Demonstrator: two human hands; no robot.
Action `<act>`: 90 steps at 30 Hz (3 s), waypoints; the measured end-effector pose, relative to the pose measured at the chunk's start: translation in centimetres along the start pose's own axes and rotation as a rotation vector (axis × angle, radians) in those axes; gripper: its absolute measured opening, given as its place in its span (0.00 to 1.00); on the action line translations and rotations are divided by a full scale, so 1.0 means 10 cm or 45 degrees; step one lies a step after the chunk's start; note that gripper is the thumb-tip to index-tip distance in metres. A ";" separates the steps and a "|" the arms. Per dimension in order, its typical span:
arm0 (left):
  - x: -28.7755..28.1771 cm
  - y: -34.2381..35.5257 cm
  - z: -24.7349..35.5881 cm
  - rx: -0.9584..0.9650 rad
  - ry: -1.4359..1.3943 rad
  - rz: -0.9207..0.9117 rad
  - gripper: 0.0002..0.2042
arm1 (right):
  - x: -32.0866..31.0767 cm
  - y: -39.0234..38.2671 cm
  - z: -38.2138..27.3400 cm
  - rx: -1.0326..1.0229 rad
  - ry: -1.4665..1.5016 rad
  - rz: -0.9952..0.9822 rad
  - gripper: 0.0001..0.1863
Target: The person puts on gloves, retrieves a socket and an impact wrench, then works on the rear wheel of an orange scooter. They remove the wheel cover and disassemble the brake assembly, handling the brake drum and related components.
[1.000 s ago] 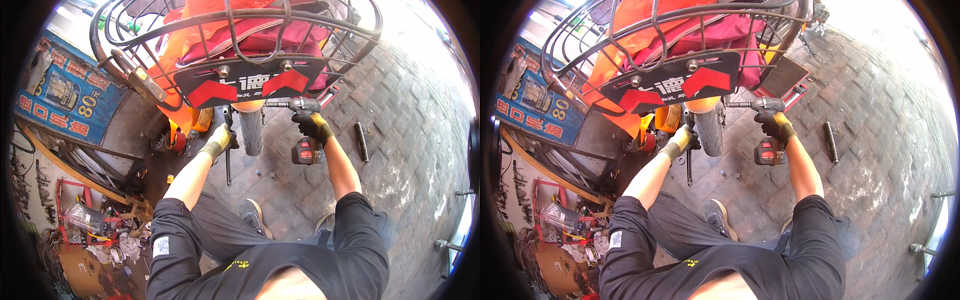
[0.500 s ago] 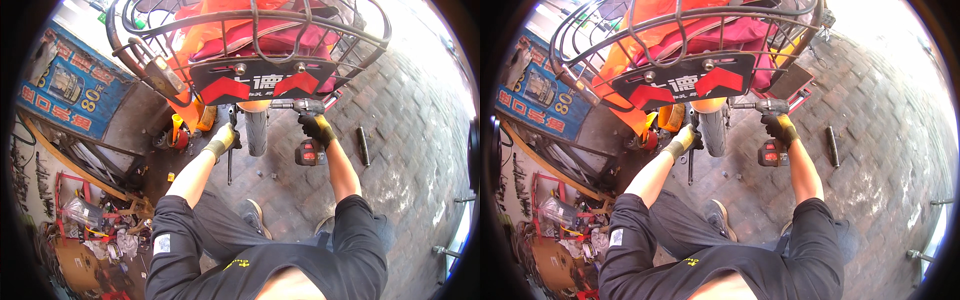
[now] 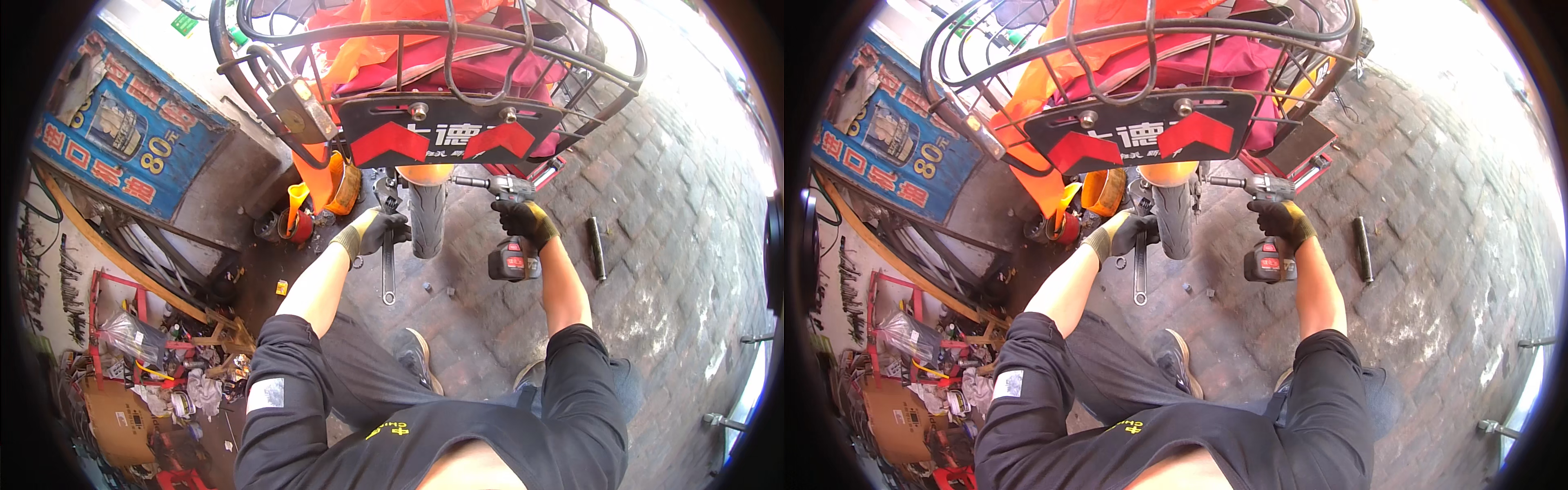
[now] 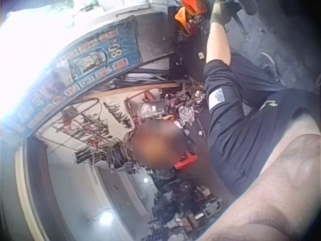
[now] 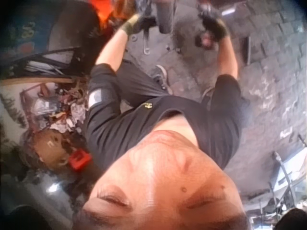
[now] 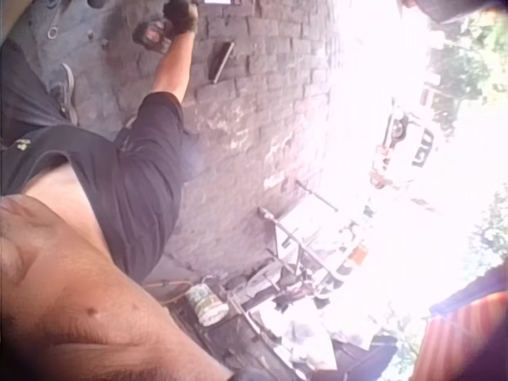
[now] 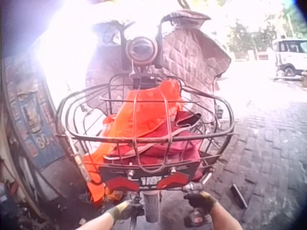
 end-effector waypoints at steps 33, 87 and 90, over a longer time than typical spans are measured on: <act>-1.10 -0.36 -2.42 0.081 2.316 0.586 0.21 | -0.85 -0.36 1.24 0.659 -1.697 0.032 0.41; -1.16 0.59 -0.78 0.454 0.020 0.669 0.21 | -0.14 -0.68 -0.30 -0.157 -1.415 0.464 0.34; -1.21 0.40 -1.33 0.023 0.431 0.565 0.20 | 0.16 -0.46 -0.41 -0.342 -1.317 0.459 0.34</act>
Point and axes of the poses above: each hand's wrist, its own y-axis towards the middle knuckle, its own x-axis out of the palm, z = x × y, the point moved 6 cm from there along y, towards the middle knuckle, and after that the axes turned 2 degrees about -x, right-handed, at the moved point
